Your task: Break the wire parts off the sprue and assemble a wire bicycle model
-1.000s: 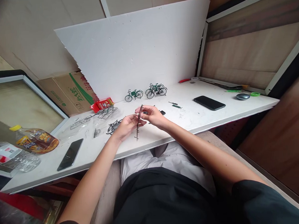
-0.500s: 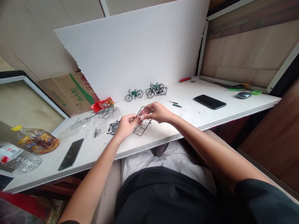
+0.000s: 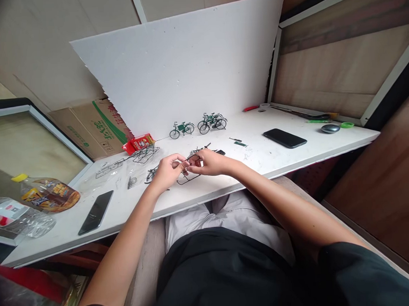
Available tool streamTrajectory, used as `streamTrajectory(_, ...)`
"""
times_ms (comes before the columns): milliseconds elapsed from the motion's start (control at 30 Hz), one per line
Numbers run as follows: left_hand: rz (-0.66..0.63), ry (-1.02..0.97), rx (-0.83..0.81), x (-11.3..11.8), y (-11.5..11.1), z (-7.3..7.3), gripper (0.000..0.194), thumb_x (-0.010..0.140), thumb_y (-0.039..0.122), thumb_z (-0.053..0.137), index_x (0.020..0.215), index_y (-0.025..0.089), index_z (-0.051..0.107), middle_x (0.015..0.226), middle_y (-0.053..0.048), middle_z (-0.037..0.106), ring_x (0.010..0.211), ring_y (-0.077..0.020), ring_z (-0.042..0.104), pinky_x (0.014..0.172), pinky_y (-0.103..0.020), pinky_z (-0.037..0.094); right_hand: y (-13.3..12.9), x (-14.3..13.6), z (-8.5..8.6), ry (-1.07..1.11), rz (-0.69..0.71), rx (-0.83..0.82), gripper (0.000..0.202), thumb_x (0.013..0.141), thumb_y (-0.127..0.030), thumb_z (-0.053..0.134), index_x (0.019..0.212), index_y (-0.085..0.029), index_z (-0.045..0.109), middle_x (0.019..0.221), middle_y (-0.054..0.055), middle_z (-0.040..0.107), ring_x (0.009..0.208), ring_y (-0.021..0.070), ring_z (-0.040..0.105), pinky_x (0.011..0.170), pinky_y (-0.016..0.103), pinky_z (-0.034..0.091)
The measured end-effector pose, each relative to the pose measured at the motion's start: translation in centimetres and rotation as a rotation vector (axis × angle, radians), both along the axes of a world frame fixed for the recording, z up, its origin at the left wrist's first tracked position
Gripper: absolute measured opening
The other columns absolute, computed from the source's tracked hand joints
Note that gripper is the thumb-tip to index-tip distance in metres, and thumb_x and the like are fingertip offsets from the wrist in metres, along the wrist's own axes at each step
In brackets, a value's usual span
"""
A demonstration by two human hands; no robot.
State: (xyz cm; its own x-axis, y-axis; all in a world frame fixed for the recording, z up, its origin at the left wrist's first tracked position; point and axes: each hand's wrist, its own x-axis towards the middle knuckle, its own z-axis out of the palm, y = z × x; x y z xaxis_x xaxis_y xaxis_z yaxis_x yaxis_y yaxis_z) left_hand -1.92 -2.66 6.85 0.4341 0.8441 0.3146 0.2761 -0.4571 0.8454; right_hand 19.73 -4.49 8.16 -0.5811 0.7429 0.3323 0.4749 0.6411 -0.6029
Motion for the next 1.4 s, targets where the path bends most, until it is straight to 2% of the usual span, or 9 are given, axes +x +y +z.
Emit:
streamTrajectory(100,-0.042,0.016,-0.036,-0.3,-0.1,0.4,0.035,0.089,0.051,0.076,0.092,0.017,0.07,0.077,-0.006,0.073,0.066,-0.0189,0.073,0.063,-0.028,0.051,0.1,-0.1,-0.3,0.006,0.02,0.017,0.031,0.095,-0.044,0.063,0.081,-0.019,0.076,0.069,0.0,0.068,0.056,0.0122,0.045,0.058,0.029,0.032)
streamTrajectory(267,-0.128,-0.024,-0.085,-0.3,0.2,0.2,0.038,0.091,0.053,0.074,0.094,0.015,0.074,0.09,-0.011,0.078,0.08,-0.0207,0.076,0.077,-0.033,0.059,-0.1,-0.4,0.0,-0.006,-0.143,0.127,0.027,0.086,-0.036,0.072,0.065,-0.02,0.065,0.062,0.0,0.062,0.056,0.0123,0.043,0.06,0.03,0.03)
streamTrajectory(433,-0.147,-0.008,-0.085,-0.4,-0.1,0.5,0.038,0.09,0.051,0.074,0.096,0.014,0.077,0.094,-0.013,0.08,0.084,-0.0226,0.076,0.077,-0.034,0.062,0.1,-0.2,-0.2,-0.032,-0.201,0.16,0.024,0.079,-0.036,0.078,0.066,-0.021,0.065,0.063,0.002,0.062,0.06,0.0143,0.047,0.063,0.031,0.03)
streamTrajectory(633,-0.173,0.05,-0.092,-0.5,-0.5,0.9,0.034,0.093,0.046,0.072,0.095,0.012,0.078,0.093,-0.013,0.08,0.086,-0.0226,0.077,0.079,-0.031,0.061,0.7,0.1,-0.7,-0.222,-0.205,0.203,0.033,0.092,-0.043,0.067,0.069,-0.02,0.063,0.068,0.002,0.062,0.06,0.013,0.045,0.062,0.03,0.027)
streamTrajectory(767,-0.159,0.061,-0.086,-0.6,-0.1,0.6,0.033,0.093,0.044,0.071,0.098,0.012,0.077,0.093,-0.012,0.08,0.084,-0.0212,0.077,0.075,-0.029,0.06,0.5,0.1,-0.7,-0.294,-0.187,0.242,0.032,0.1,-0.04,0.058,0.079,-0.018,0.07,0.073,0.004,0.064,0.065,0.014,0.048,0.064,0.03,0.026)
streamTrajectory(900,-0.166,0.056,-0.05,-0.9,0.3,0.6,0.032,0.093,0.043,0.07,0.091,0.011,0.077,0.088,-0.012,0.08,0.082,-0.0208,0.076,0.076,-0.029,0.06,-0.2,-0.5,-0.5,-0.351,-0.191,0.389,0.032,0.103,-0.038,0.055,0.087,-0.017,0.073,0.078,0.007,0.067,0.074,0.0172,0.052,0.065,0.031,0.025)
streamTrajectory(1067,-0.166,0.081,-0.011,-1.5,0.6,0.9,0.029,0.093,0.038,0.069,0.089,0.011,0.077,0.086,-0.012,0.08,0.081,-0.0202,0.075,0.076,-0.029,0.06,-1.1,-1.5,0.0,-0.424,-0.215,0.535,0.037,0.107,-0.036,0.05,0.083,-0.015,0.07,0.078,0.01,0.069,0.076,0.0194,0.053,0.064,0.033,0.022)
streamTrajectory(1233,-0.213,0.087,-0.056,-1.7,0.8,0.8,0.034,0.094,0.043,0.07,0.098,0.01,0.079,0.092,-0.013,0.08,0.081,-0.0202,0.075,0.076,-0.03,0.06,-1.5,-1.4,0.4,-0.447,-0.195,0.529,0.034,0.106,-0.032,0.05,0.083,-0.015,0.07,0.079,0.011,0.07,0.076,0.0197,0.054,0.064,0.033,0.023)
streamTrajectory(1400,-0.23,0.165,-0.075,-1.9,0.8,0.9,0.034,0.096,0.044,0.068,0.098,0.012,0.08,0.093,-0.013,0.081,0.087,-0.0218,0.077,0.079,-0.03,0.06,-0.9,-0.8,0.0,-0.424,-0.167,0.394,0.03,0.102,-0.033,0.055,0.082,-0.017,0.072,0.077,0.008,0.07,0.067,0.0174,0.054,0.063,0.032,0.025)
